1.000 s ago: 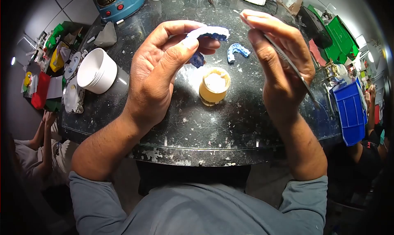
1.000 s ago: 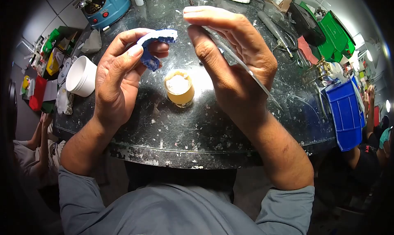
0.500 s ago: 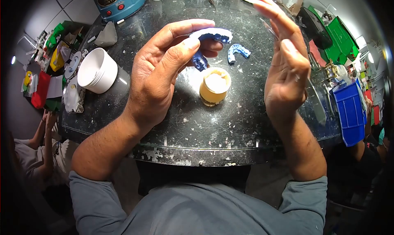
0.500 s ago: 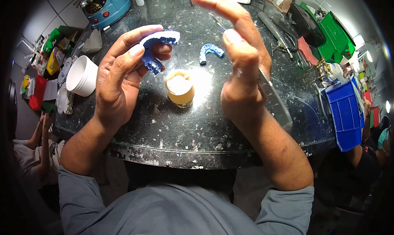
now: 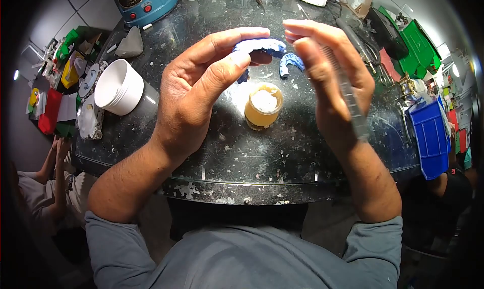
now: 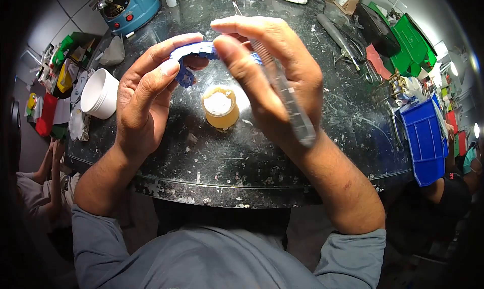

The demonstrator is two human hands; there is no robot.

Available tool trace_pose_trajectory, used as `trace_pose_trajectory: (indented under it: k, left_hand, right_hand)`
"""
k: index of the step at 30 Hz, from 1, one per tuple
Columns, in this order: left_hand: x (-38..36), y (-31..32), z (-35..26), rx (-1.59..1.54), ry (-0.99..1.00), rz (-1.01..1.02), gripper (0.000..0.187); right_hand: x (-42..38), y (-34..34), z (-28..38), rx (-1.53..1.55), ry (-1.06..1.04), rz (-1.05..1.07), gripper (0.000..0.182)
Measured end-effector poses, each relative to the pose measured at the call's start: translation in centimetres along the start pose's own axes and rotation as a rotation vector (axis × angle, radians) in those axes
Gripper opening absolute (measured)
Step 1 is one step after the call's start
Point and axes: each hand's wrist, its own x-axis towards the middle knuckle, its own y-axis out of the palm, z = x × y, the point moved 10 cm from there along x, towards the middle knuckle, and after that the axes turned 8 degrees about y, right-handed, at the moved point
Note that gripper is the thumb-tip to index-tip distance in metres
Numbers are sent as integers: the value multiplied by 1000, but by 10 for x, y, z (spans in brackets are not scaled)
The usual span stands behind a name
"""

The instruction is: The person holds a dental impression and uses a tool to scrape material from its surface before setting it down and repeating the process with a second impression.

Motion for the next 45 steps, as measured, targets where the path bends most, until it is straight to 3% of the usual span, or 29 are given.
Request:
trace_pose_trajectory:
  k: [2, 8, 14, 28, 31, 33, 36, 39, 45]
  left_hand:
    - [-1, 0, 0, -2, -8, 5, 43]
    - [0, 2, -1, -8, 23, 25, 45]
    - [2, 0, -5, -1, 49, -55, 47]
    - [2, -7, -9, 28, 132, -79, 38]
    - [2, -8, -10, 12, 143, -73, 36]
    - [3, -7, -10, -2, 159, -69, 35]
    - [3, -8, -8, -28, 164, -56, 32]
    - [3, -7, -5, -72, 139, -46, 29]
    - [1, -8, 0, -108, 101, -80, 24]
  right_hand:
    - [0, 7, 6, -88, -74, 34, 31]
    - [-4, 16, -3, -37, -19, 103, 29]
    - [-3, 6, -25, 284, 259, -21, 22]
    - [-7, 12, -34, 257, 383, 41, 24]
    - [-2, 2, -21, 73, 223, -10, 24]
    - [2, -11, -10, -55, 103, -59, 39]
    - [4, -19, 14, 396, -123, -75, 37]
    - [-1, -9, 23, 161, -181, -32, 34]
    - [-9, -2, 27, 47, -263, 2, 27]
